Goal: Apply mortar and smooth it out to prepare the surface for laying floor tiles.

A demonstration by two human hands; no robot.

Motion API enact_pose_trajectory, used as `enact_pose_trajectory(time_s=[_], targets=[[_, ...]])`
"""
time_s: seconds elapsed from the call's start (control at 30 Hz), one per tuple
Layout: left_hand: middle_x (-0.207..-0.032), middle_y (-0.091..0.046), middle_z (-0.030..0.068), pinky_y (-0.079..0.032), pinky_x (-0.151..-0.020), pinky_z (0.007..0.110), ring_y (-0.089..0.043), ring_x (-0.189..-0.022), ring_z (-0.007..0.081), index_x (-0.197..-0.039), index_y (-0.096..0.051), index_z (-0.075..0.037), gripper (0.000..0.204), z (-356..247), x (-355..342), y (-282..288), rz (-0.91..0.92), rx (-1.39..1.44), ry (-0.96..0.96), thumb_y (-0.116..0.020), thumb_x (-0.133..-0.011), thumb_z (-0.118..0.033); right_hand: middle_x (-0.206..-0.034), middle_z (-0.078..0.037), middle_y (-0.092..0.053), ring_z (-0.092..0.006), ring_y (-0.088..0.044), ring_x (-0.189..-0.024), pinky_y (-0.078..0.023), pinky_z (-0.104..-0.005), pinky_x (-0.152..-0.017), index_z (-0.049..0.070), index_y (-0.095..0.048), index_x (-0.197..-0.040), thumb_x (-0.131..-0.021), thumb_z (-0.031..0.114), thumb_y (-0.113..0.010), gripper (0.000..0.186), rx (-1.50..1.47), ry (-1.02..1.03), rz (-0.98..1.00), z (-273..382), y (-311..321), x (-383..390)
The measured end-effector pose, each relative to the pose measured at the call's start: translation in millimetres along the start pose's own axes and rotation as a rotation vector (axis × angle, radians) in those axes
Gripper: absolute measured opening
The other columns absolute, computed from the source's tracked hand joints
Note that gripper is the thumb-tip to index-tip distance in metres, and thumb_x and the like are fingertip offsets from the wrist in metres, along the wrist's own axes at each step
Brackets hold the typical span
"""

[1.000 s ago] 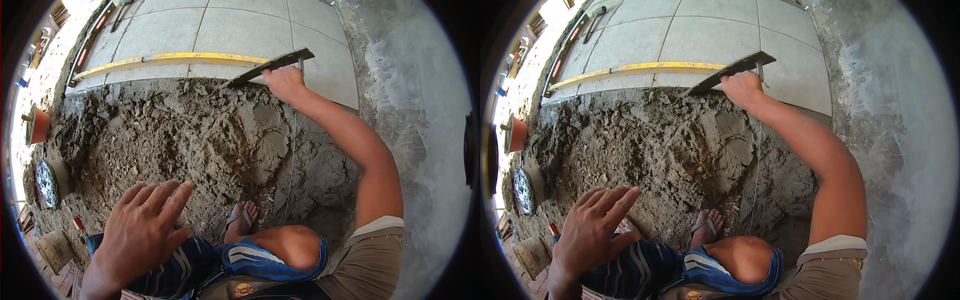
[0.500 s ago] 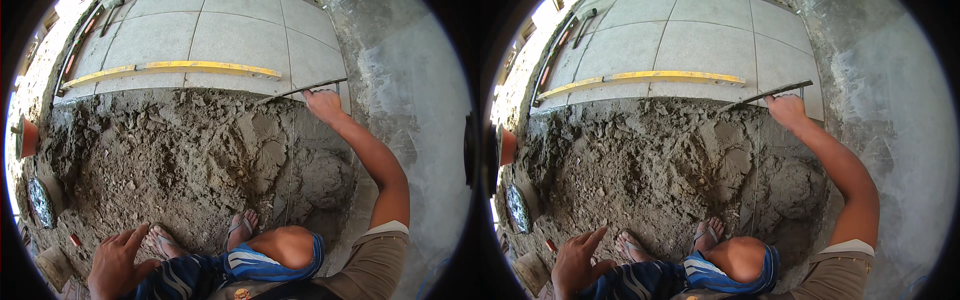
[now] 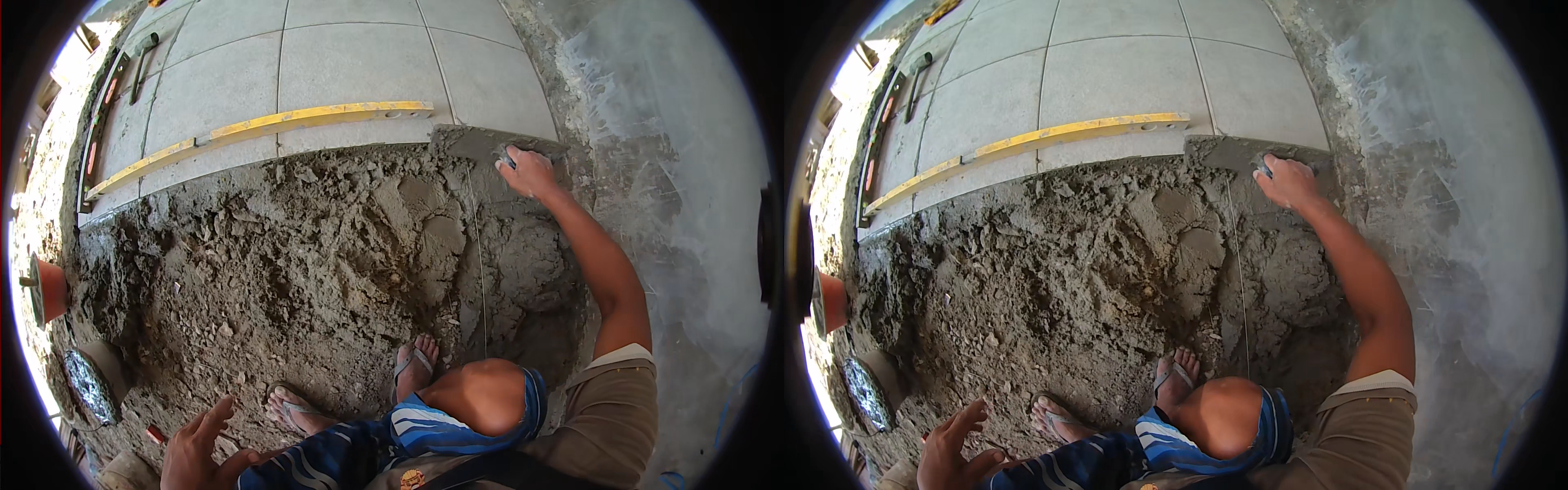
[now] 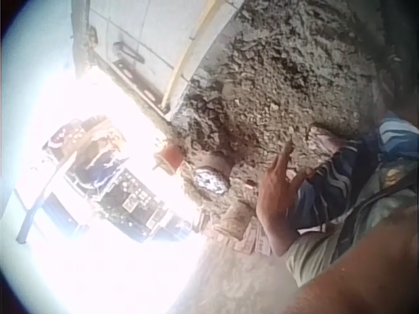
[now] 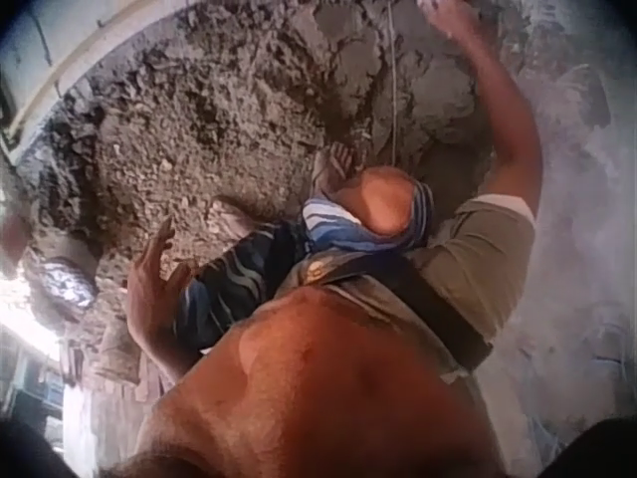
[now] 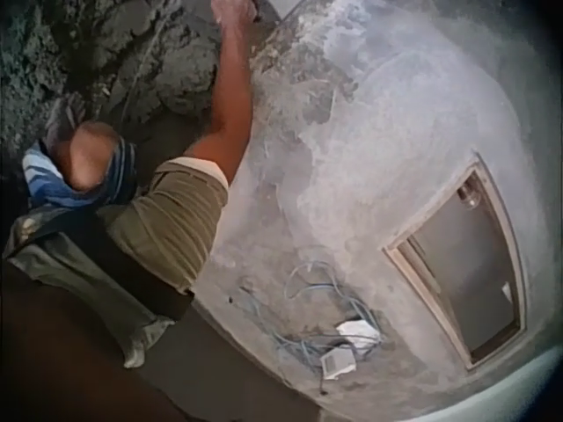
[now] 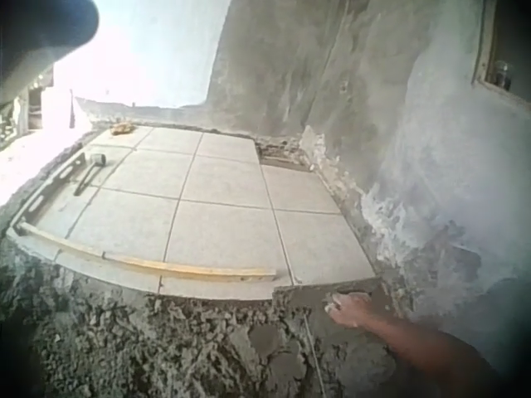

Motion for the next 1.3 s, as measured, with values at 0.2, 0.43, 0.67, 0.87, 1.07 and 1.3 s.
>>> enact_pose_trajectory(time_s=[0.2, 0.43, 0.67, 0.87, 1.07, 1.3], targets=[[-0.12, -0.072, 0.0205, -0.056, -0.091, 0.045, -0.072, -0.107, 0.0359, -0.146, -0.052, 0.0, 0.082, 29.3, -27.7, 9.9, -0.093, 0.074, 0.038, -0.086, -0.077, -0.03, -0.077, -0.022, -0.07, -0.0463, -0.068, -0.08, -0.051, -0.0601, -0.074, 0.003, -0.062, -0.102, -0.099, 0.048, -0.055, 0.046, -0.201, -0.045, -0.057, 40.2, -19.7, -23.6], [-0.123, -0.072, 0.0213, -0.057, -0.091, 0.043, -0.072, -0.111, 0.0349, -0.149, -0.051, -0.003, 0.085, 19.7, -40.4, 11.2, -0.079, 0.047, 0.029, -0.087, -0.078, -0.034, -0.086, -0.022, -0.073, -0.0424, -0.071, -0.088, -0.053, -0.0572, -0.08, 0.005, -0.068, -0.102, -0.099, 0.043, -0.055, 0.04, -0.213, 0.109, 0.0, 118.8, -44.1, -60.8], [-0.124, -0.071, 0.0195, -0.057, -0.09, 0.045, -0.072, -0.11, 0.0356, -0.151, -0.051, -0.009, 0.085, -11.4, -47.7, 25.3, -0.114, -0.024, -0.055, -0.084, -0.082, -0.046, -0.093, -0.024, -0.073, -0.0444, -0.07, -0.091, -0.054, -0.058, -0.083, 0.002, -0.068, -0.103, -0.098, 0.038, -0.057, 0.037, -0.299, 0.092, 0.193, 149.3, -40.1, -26.3], [-0.125, -0.07, 0.0198, -0.056, -0.092, 0.047, -0.071, -0.113, 0.0371, -0.151, -0.049, -0.01, 0.085, -10.4, -64.3, 24.1, -0.058, -0.039, -0.09, -0.082, -0.083, -0.049, -0.07, -0.023, -0.068, -0.045, -0.067, -0.067, -0.051, -0.0594, -0.067, -0.001, -0.064, -0.095, -0.1, 0.039, -0.059, 0.04, -0.333, 0.134, 0.09, 150.7, -32.3, 28.0], [-0.124, -0.07, 0.0206, -0.057, -0.09, 0.047, -0.071, -0.112, 0.0372, -0.152, -0.048, -0.01, 0.086, 13.1, -57.3, 16.0, 0.038, -0.03, -0.04, -0.082, -0.083, -0.048, -0.062, -0.02, -0.065, -0.0454, -0.065, -0.06, -0.05, -0.0587, -0.059, 0.004, -0.062, -0.089, -0.099, 0.04, -0.061, 0.037, -0.317, 0.091, -0.036, 148.5, -30.9, 70.4], [-0.12, -0.071, 0.0202, -0.058, -0.088, 0.045, -0.073, -0.108, 0.0361, -0.151, -0.049, -0.008, 0.083, 2.8, -58.5, 22.2, -0.011, -0.015, -0.139, -0.084, -0.083, -0.043, -0.066, -0.021, -0.067, -0.0449, -0.067, -0.064, -0.051, -0.0574, -0.06, 0.003, -0.062, -0.09, -0.099, 0.041, -0.06, 0.039, -0.226, 0.031, -0.212, 86.7, -2.4, -20.0]])
Point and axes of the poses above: each hand's wrist, its own x-axis away from the middle knuckle, its own y-axis out of the back of the hand, z = x × y, the point moved 7 cm from there along -x, towards the middle knuckle
